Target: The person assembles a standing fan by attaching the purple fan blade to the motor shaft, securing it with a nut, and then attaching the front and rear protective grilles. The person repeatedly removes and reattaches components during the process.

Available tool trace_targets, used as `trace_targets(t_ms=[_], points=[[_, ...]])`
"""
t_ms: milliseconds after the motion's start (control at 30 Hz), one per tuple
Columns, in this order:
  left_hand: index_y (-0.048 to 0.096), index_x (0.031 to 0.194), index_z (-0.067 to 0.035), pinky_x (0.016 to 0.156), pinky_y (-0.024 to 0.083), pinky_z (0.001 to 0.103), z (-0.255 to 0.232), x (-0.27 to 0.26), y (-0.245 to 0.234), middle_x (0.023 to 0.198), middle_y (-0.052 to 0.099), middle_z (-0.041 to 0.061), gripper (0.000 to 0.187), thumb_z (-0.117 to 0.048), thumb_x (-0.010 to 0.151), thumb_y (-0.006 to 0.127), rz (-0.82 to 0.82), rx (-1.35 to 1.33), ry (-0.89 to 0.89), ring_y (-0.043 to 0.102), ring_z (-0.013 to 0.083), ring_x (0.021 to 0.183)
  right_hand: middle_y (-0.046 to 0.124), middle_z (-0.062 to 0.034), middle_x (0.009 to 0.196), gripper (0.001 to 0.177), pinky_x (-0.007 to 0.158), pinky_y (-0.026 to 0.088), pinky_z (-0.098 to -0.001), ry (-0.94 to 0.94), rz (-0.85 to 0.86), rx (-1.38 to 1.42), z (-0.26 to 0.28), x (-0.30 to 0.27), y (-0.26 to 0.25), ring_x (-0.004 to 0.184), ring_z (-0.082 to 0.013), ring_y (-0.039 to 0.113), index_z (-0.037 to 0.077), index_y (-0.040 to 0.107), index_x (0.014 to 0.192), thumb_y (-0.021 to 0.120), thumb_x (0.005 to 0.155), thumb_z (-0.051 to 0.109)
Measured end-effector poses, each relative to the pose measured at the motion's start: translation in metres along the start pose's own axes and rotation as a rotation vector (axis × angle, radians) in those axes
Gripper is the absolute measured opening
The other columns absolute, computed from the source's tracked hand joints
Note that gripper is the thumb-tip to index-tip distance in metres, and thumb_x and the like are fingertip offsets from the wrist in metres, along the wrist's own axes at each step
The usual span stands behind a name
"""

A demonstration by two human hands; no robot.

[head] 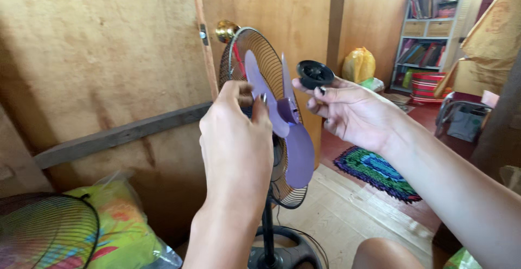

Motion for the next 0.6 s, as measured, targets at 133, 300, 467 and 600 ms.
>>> trace_targets(t_ms=[133, 300, 467, 600], points=[[0.069, 0.118, -0.008, 0.073, 0.061, 0.038, -0.005, 0.002, -0.014, 0.098, 0.078, 0.011, 0.029, -0.016, 0.09, 0.071, 0.083, -0.298, -0.082, 0.075, 0.0262, 0.086, 0.075, 0.0012, 0.112, 0.049, 0.063, 0.054, -0.0258, -0.026, -0.052, -0.174, 0.003, -0.017, 0.048, 0.095, -0.0133, 0.072, 0.014, 0.061, 0.133, 0.066, 0.085, 0.01], [0.074, 0.105, -0.003, 0.077, 0.056, 0.036, -0.016, -0.011, -0.05, 0.1, 0.074, 0.018, 0.026, -0.004, 0.08, 0.074, 0.071, -0.107, 0.232, 0.073, 0.0294, 0.09, 0.073, 0.0012, 0.105, 0.042, 0.06, 0.052, -0.031, -0.013, -0.012, -0.249, -0.009, -0.025, 0.1, 0.089, -0.0148, 0.07, 0.014, 0.065, 0.127, 0.069, 0.085, 0.01], [0.075, 0.102, -0.004, 0.072, 0.058, 0.035, 0.006, -0.013, -0.093, 0.09, 0.077, 0.018, 0.016, -0.009, 0.087, 0.071, -0.014, -0.082, 0.07, 0.077, 0.025, 0.081, 0.075, -0.0024, 0.104, 0.035, 0.061, 0.052, -0.0317, 0.088, 0.027, -0.31, -0.025, -0.021, 0.143, 0.088, -0.0148, 0.071, 0.01, 0.066, 0.122, 0.066, 0.088, 0.016], [0.076, 0.097, -0.002, 0.061, 0.059, 0.033, 0.038, -0.018, -0.138, 0.076, 0.079, 0.012, 0.014, -0.012, 0.088, 0.07, -0.096, -0.091, -0.113, 0.076, 0.0173, 0.065, 0.075, 0.0002, 0.105, 0.035, 0.061, 0.052, -0.03, 0.111, 0.086, -0.337, -0.044, -0.011, 0.182, 0.086, -0.0112, 0.069, 0.011, 0.067, 0.123, 0.063, 0.089, 0.019]])
Point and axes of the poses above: each hand's wrist, its own x-axis towards the middle knuckle, its own y-axis out of the palm, z = x × y, the point moved 6 cm from there along x, towards the middle knuckle
